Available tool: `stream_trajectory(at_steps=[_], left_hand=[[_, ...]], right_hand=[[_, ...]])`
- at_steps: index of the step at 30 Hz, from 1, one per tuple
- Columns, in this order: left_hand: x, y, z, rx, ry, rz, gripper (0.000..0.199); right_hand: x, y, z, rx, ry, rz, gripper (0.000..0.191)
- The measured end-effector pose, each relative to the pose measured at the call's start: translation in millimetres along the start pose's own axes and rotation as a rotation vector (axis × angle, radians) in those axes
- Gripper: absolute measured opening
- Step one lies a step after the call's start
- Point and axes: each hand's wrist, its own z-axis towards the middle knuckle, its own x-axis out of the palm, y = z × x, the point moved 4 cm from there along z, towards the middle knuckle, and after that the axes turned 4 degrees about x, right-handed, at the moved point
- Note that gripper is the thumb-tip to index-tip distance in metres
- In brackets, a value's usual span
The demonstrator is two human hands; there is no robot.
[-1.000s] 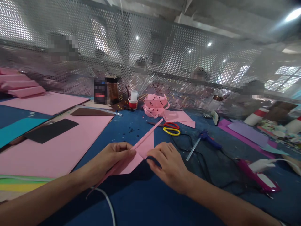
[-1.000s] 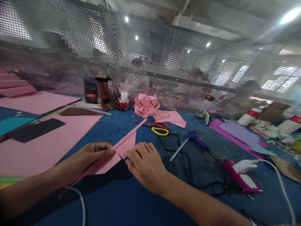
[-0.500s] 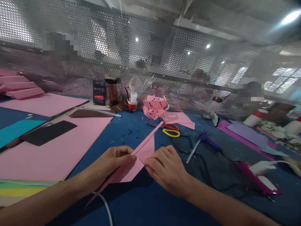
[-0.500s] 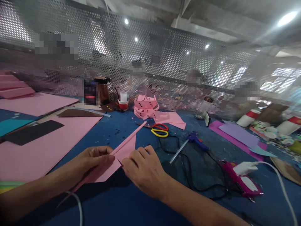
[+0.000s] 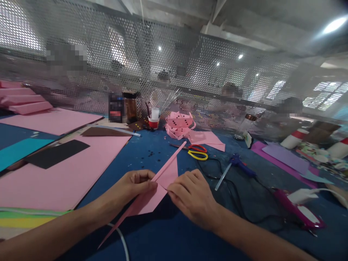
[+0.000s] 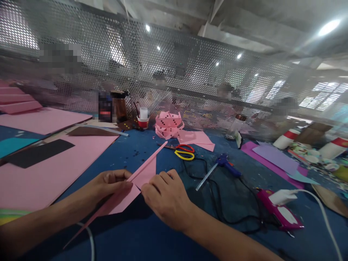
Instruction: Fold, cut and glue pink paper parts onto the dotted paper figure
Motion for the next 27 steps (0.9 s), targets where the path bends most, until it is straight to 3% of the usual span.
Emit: stream_trajectory(at_steps=[19,27], left_hand=[[-1.7,-1.4,0.6,0.066,-0.003,0.089,0.027],[4.4,-8.3,-1.4,0.033,-0.048,0.066,0.041]], right_hand=[[-0.3,0.6,1.2,0.008,-0.072,0.059,0.005],[0.3,0.4,2.2,0.051,-0.070,0.122,0.007]])
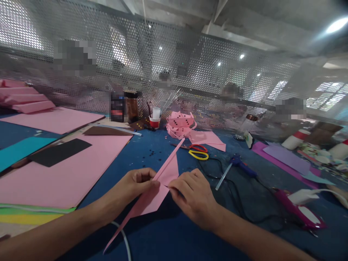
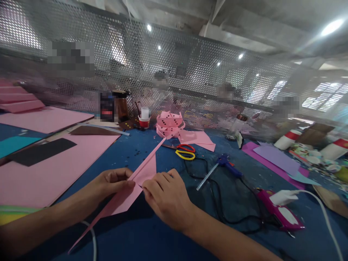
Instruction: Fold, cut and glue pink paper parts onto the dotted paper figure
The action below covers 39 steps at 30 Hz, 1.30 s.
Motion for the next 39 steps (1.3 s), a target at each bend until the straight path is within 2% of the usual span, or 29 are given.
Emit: stream_trajectory(at_steps=[9,23,32,39], left_hand=[[2.7,-0.3,0.1,-0.013,-0.026,-0.013,0.044],[-2.9,13.6,2.1,-0.028,0.034,0.005,0.038],[-1.1,7.6,-1.4,-0.077,-0.007,-0.049,0.035],[-0.3,5.7,-0.5,-0.046,0.005,-0.028,0.034]], right_hand=[[1.3,-2.3,-0.3,-0.004,-0.001,-0.007,0.006],[-5.2,1.0,1.3,-0.074,-0.007,-0.105,0.008],[-4.1,0.6,0.5,-0.070,-0.010,-0.090,0.009],[-1.0,0.7,-0.5,-0.050,0.001,-0.078,0.011]])
